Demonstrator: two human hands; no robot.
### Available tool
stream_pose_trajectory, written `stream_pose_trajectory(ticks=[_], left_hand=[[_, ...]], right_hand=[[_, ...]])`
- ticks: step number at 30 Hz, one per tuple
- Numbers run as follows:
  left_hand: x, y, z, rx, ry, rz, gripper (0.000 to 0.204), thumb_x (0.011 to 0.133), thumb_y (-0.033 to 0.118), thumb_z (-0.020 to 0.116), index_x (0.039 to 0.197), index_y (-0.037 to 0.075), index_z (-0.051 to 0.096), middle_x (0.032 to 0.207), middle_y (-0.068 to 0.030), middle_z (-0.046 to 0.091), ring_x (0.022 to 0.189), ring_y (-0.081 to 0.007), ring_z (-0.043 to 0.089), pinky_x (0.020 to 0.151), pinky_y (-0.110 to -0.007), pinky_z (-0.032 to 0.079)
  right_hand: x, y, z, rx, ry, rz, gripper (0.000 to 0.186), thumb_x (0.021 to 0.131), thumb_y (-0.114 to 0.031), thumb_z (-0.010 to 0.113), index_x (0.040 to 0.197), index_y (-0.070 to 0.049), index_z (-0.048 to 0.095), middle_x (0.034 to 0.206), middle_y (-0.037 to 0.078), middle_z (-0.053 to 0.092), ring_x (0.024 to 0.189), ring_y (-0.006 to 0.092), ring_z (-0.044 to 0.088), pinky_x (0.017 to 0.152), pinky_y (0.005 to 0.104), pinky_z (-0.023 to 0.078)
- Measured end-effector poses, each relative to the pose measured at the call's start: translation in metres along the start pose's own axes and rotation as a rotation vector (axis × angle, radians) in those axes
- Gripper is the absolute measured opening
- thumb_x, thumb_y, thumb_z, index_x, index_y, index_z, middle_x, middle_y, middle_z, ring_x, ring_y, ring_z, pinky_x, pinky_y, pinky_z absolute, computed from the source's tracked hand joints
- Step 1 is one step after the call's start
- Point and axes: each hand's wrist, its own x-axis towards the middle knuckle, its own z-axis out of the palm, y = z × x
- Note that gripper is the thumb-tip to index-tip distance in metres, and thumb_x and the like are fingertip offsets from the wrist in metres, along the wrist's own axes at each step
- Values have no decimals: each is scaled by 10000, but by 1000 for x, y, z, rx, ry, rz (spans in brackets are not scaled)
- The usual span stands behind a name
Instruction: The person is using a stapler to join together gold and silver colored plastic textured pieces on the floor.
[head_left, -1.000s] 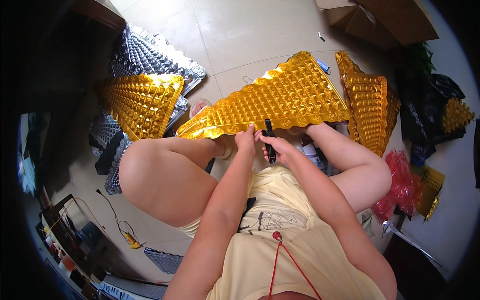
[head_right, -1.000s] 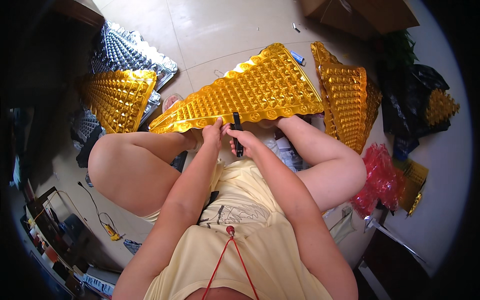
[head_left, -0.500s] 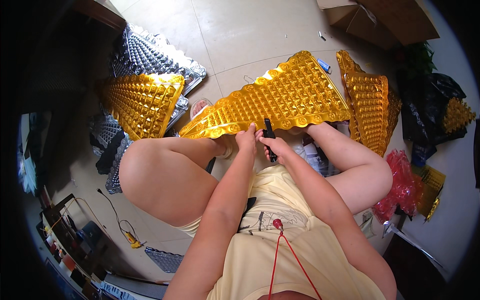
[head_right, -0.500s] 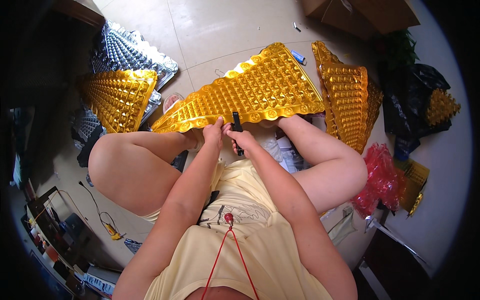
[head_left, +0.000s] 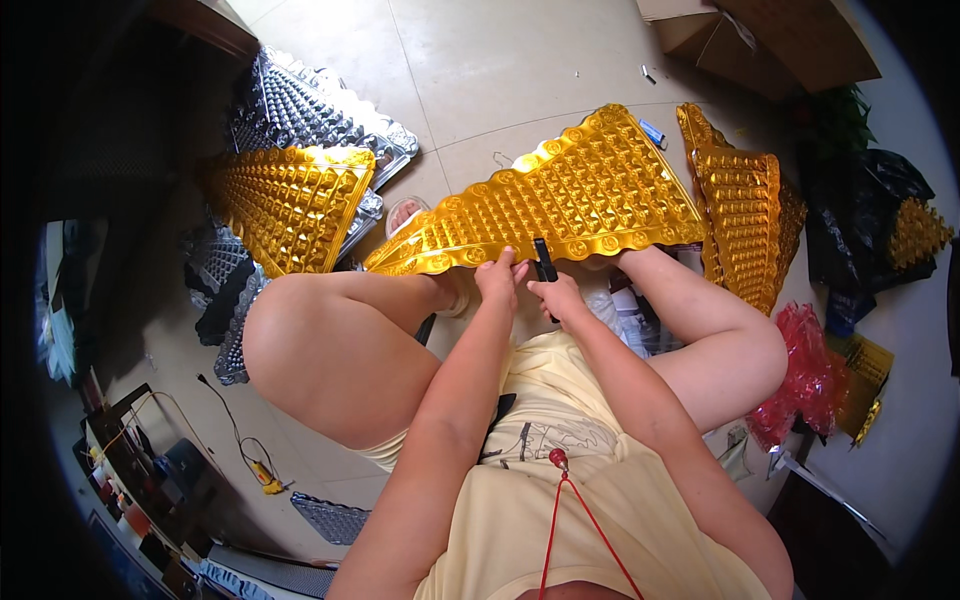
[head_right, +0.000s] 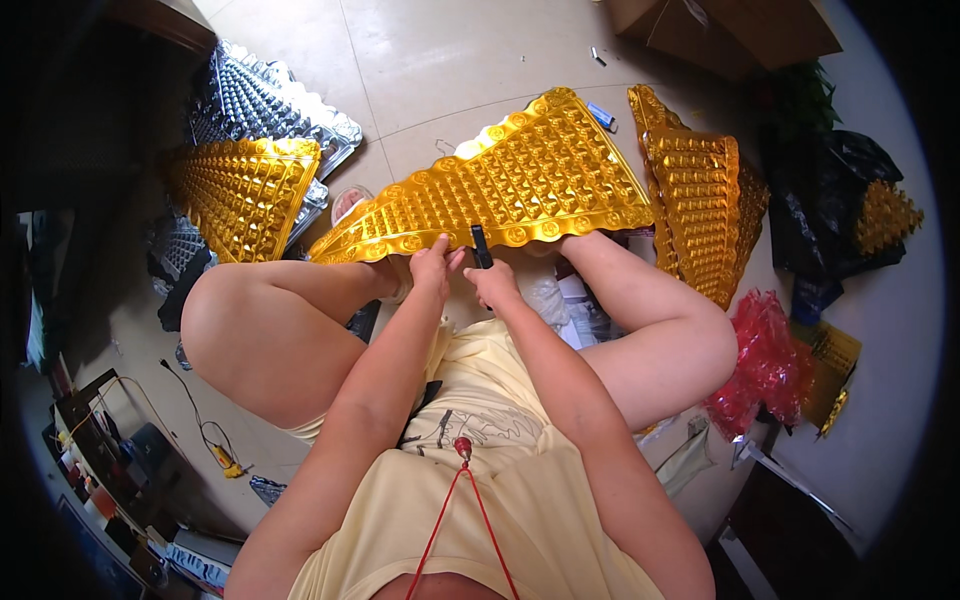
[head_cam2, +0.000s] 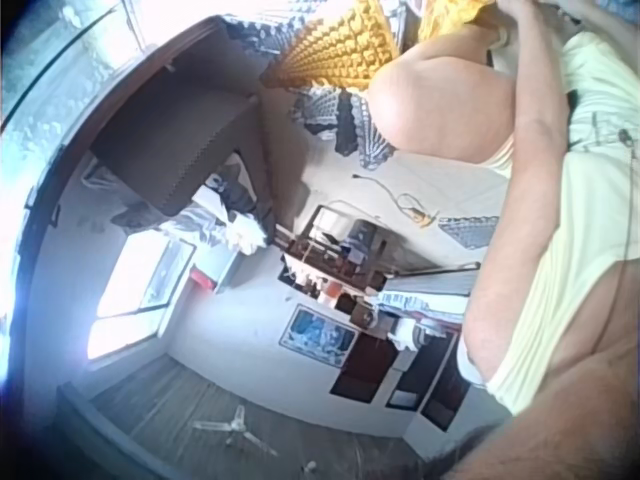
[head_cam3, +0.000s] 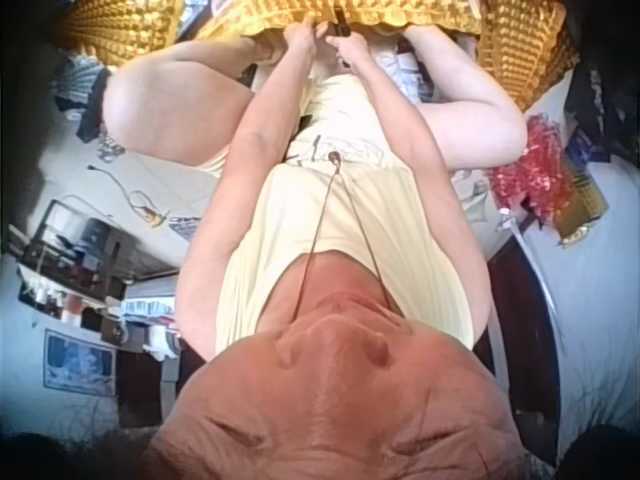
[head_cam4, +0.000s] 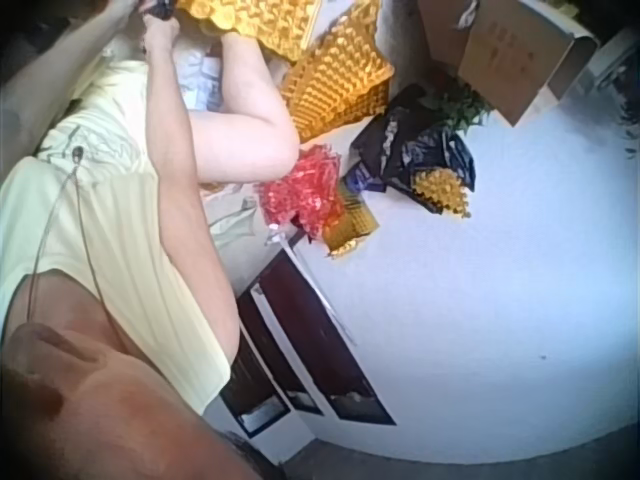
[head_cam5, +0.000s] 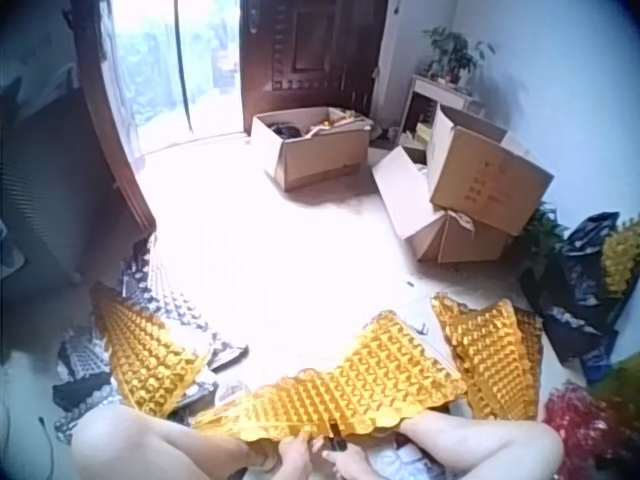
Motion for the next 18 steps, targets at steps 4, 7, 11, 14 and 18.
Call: stream_pose_trajectory(ticks=[4,7,11,14,18], left_hand=[[6,7,-12,-4,77,96,200,794,54,612,920,-10,471,835,-93,585,645,-178,604,506,-234,523],[5,11,-11,68,117,72,201,784,32,614,940,-13,496,863,-91,591,636,-158,596,496,-221,514],[3,8,-11,9,130,60,189,773,17,621,919,-24,509,853,-94,594,632,-156,594,488,-222,512],[11,4,-16,4,129,58,182,760,11,633,885,-29,507,842,-100,593,619,-158,586,459,-228,490],[18,1,-15,-7,179,29,219,712,-2,667,849,-29,499,820,-106,585,611,-186,563,480,-303,454]], right_hand=[[7,3,-8,-92,20,-12,258,751,-217,646,715,-37,465,546,43,486,402,127,448,371,272,374],[9,4,-14,-107,-33,-28,280,764,-273,647,733,-48,483,565,34,495,428,120,462,401,260,403],[-4,-6,-7,62,-202,73,339,780,-377,636,758,-63,509,601,21,509,469,115,489,436,249,435],[-14,-14,10,90,-291,153,361,787,-422,620,748,-77,520,619,19,516,496,123,509,450,242,447],[-16,-17,24,172,-366,195,343,808,-415,589,724,-88,525,608,24,519,481,128,507,431,250,429]])
